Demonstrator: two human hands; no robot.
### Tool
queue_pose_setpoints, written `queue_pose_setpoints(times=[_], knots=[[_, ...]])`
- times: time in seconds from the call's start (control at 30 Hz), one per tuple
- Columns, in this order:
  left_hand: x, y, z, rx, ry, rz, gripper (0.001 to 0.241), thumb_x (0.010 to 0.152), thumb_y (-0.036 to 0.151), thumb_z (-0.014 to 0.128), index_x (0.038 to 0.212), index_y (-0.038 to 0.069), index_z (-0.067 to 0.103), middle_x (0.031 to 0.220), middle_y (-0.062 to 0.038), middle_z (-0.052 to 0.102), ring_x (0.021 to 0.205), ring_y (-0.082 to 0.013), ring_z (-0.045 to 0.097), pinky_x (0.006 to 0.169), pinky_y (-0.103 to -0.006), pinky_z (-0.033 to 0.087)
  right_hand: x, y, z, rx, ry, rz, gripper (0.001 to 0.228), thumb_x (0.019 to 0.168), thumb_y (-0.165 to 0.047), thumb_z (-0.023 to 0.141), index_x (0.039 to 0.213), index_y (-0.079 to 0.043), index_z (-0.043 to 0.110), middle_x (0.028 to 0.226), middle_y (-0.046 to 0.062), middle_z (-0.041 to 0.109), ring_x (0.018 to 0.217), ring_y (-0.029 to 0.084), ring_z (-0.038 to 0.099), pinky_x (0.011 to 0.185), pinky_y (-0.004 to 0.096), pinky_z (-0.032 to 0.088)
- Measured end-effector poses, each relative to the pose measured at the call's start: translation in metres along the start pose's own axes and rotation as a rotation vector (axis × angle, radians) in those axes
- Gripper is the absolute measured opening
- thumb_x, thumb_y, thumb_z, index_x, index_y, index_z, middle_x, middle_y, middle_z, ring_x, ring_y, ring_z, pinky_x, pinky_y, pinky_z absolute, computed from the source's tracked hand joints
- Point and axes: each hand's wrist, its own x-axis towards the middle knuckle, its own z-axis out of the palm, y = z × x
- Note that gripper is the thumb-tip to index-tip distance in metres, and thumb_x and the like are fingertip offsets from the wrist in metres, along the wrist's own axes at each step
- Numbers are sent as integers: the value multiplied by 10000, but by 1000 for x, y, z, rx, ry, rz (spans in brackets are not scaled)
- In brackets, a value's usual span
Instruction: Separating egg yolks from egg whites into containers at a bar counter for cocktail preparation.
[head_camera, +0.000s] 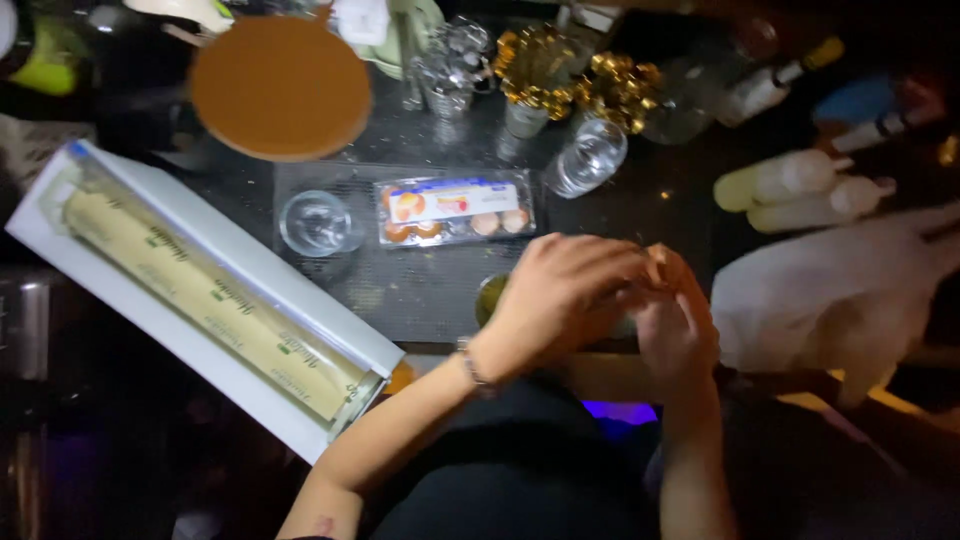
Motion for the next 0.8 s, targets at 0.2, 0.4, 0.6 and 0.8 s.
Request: queue_pose_setpoints(times=[0.2, 0.4, 0.6, 0.8], knots=[[-49, -128, -54, 125, -154, -373, 667, 827, 186, 832, 1438, 119, 572, 1335, -120, 660, 1221, -317, 600, 1077, -446, 486, 59, -24, 28, 1637, -267, 257, 504, 975, -276, 543, 1420, -40, 559, 1358, 164, 639, 1191, 280, 635, 1021, 418, 492], [-73, -184, -50, 753, -332, -246, 916, 734, 143, 822, 1564, 268, 456, 1387, -145, 529, 1261, -335, 504, 1097, -666, 295, 103, -10, 60, 1360, -556, 257, 405, 1045, -189, 526, 1372, 41, 590, 1271, 174, 664, 1095, 253, 629, 960, 385, 507], [-33, -164, -68, 614, -156, -507, 538, 812, 106, 760, 1310, 169, 565, 1200, -148, 625, 1154, -316, 601, 974, -498, 488, 121, -24, 77, 1085, -625, 364, 384, 957, -186, 565, 1283, 10, 611, 1209, 91, 709, 1109, 171, 685, 963, 328, 534], [-45, -197, -49, 217, -15, -731, 239, 967, 172, 713, 1051, 98, 502, 784, -158, 701, 772, -345, 707, 685, -476, 545, 138, -25, 111, 758, -755, 422, 383, 932, -294, 645, 1234, -63, 685, 1058, 46, 734, 932, 123, 662, 817, 287, 502]])
